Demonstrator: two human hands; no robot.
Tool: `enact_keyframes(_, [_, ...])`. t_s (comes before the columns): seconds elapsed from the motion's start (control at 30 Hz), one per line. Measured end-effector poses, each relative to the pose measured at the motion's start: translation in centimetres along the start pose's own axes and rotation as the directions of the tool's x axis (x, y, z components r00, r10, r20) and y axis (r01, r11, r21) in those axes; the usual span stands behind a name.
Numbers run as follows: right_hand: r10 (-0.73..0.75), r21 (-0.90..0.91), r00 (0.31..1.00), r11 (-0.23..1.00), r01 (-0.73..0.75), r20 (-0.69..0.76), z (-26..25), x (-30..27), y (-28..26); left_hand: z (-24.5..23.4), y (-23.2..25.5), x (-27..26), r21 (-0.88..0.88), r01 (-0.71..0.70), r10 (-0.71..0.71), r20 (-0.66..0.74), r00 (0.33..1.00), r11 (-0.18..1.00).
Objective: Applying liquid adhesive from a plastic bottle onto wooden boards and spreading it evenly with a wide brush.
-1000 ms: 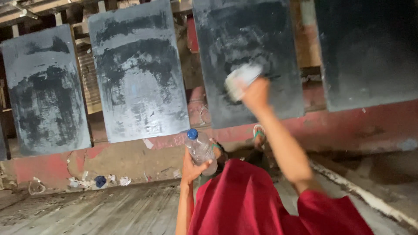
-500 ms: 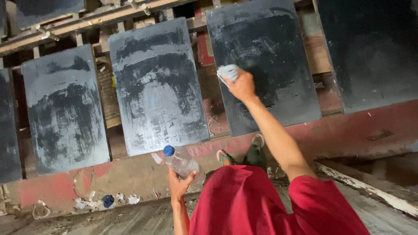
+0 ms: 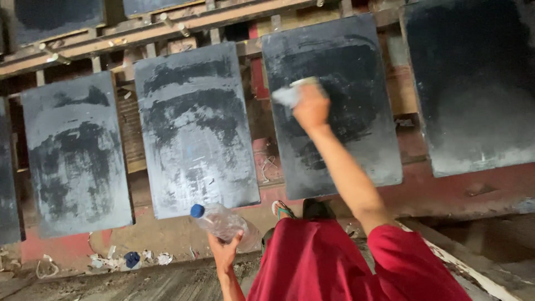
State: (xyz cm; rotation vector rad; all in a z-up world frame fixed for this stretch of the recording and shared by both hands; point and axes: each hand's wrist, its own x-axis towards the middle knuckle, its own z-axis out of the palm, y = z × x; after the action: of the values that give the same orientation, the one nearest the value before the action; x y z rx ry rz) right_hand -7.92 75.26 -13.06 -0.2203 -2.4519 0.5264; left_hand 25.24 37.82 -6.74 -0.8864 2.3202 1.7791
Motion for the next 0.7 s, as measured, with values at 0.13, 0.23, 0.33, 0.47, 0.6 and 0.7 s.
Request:
enact_keyframes(0.13, [-0.019,0.479,0.981,0.874,-0.079,0.196,-0.6,1.7,-4.1,2.4,2.1,0.0,0.014,0.133,-0.133,-0.046,0.990,0.991])
enact_keyframes(0.23, [0.289,0.255,0.915,0.897,-0.362,0.282,-0.5,6.2,4.2,3.7,2.6,0.1,-0.045,-0.082,0.081,-0.027,0.996,0.996])
enact_keyframes(0.33, [0.493,0.198,0.868,0.859,-0.473,-0.065,0.5,9.3,16.5,4.0,2.6,-0.9,-0.107,0.002,-0.008,-0.056,0.998,0.994])
enact_keyframes(0.47, [0.206,-0.050,0.930,0.972,-0.232,-0.304,-0.5,12.6,16.3,4.5,4.4,-2.4,-0.046,-0.049,0.041,-0.152,0.988,0.998])
enact_keyframes(0.6, [-0.057,-0.080,0.992,0.996,0.048,-0.113,4.7,13.0,6.1,5.4,5.2,-2.6,-0.011,0.016,-0.017,-0.185,0.983,1.000])
enact_keyframes(0.7, [-0.189,0.109,0.973,0.978,0.175,0.130,8.3,11.8,-0.9,6.1,4.0,-2.0,0.038,0.068,-0.057,-0.240,0.969,0.997])
